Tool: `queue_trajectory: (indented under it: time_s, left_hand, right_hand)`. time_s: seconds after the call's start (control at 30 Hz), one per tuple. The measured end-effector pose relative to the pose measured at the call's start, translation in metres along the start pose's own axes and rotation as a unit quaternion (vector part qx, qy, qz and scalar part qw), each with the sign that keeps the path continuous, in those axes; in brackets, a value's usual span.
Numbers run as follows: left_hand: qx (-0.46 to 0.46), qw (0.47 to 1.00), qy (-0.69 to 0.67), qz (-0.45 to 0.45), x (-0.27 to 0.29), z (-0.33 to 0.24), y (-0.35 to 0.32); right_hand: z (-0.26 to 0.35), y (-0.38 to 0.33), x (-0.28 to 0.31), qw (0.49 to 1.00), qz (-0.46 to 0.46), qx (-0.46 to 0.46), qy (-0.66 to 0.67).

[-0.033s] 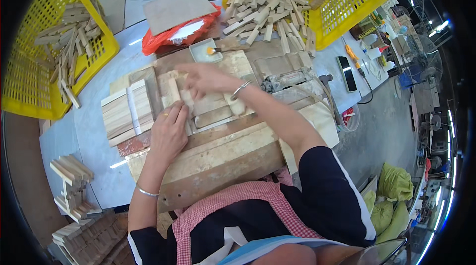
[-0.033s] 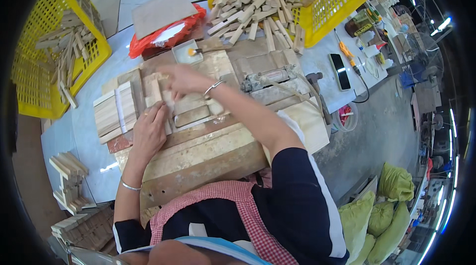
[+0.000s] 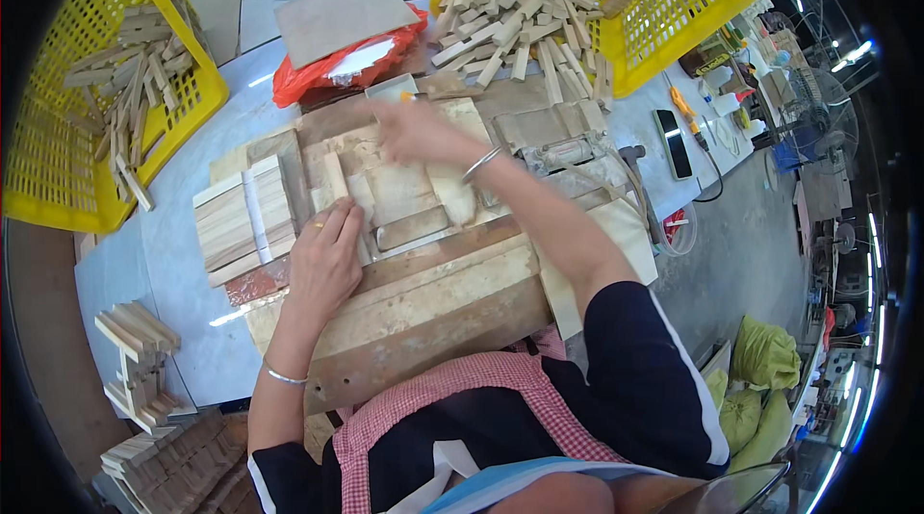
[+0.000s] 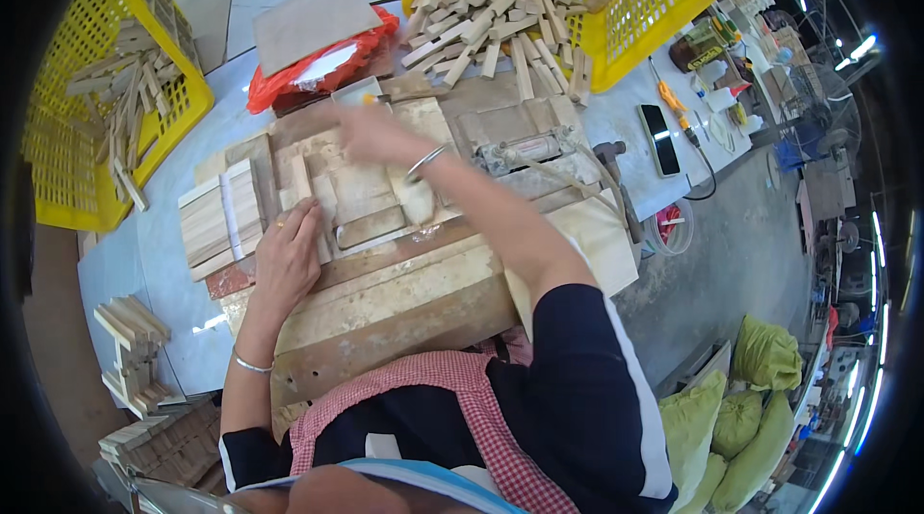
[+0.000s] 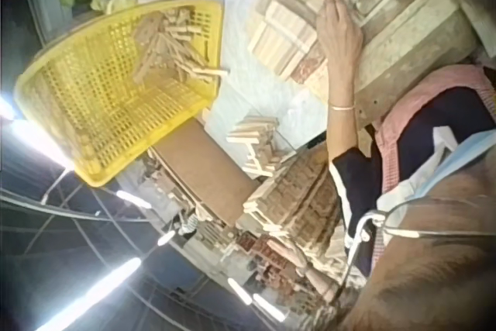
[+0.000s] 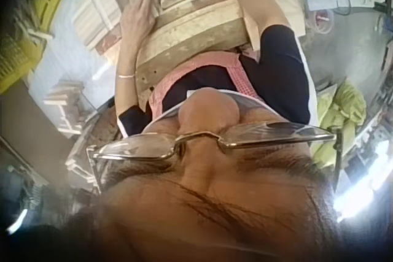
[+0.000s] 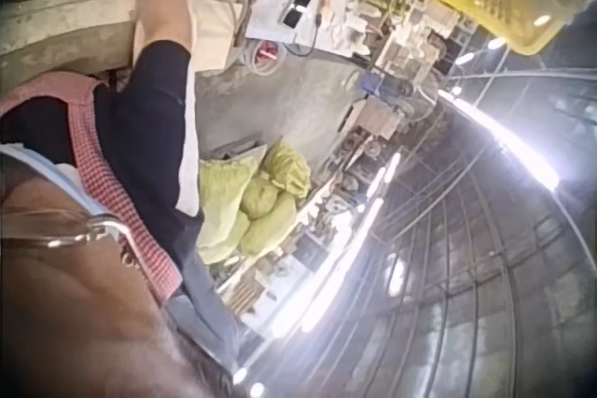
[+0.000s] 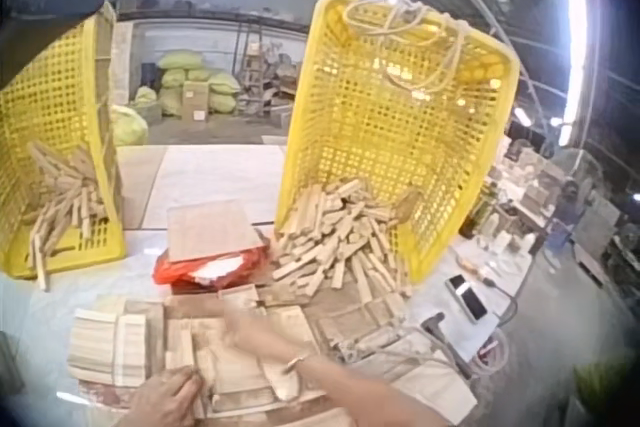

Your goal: Assembling wooden frame components using glue, a hammer, and a jig in a workshop.

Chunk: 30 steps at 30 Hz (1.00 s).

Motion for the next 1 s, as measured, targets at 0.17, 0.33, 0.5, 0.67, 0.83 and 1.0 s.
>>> queue_trajectory:
  time_s: [0.17, 0.33, 0.5, 0.67, 0.83, 1.0]
  left_hand:
    - [0.008, 1.0, -0.002, -0.003, 0.006, -0.005, 0.003]
    - [0.019, 1.0, 0.002, -0.006, 0.003, -0.002, 0.001]
    - [0.03, 0.999, -0.035, -0.007, 0.003, 0.0, 0.003]
    - [0.062, 0.997, -0.047, -0.019, 0.008, 0.003, 0.006]
    - [0.09, 0.995, -0.043, -0.019, 0.009, 0.011, 0.003]
    - [0.08, 0.996, -0.04, -0.004, 0.004, 0.013, 0.003]
  right_hand:
    - [-0.11, -0.01, 0.118, 0.906, -0.204, -0.038, -0.369]
    - [-0.133, 0.0, 0.125, 0.799, -0.143, 0.081, -0.579]
    - [-0.145, -0.015, 0.137, 0.787, -0.138, 0.166, -0.578]
    - [-0.096, -0.037, 0.15, 0.794, -0.258, 0.181, -0.521]
    - [0.015, -0.071, 0.081, 0.895, -0.15, 0.275, -0.317]
    - [0.022, -0.067, -0.008, 0.932, 0.007, 0.24, -0.273]
Point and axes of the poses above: each hand's wrist, its own y-axis towards the middle knuckle, its own x-axis out of the back of the hand, z = x × y, the point moved 6 cm from there along y, towards the middle knuckle, and after that the axes turned 2 degrees about -x, right-handed, at the moved point
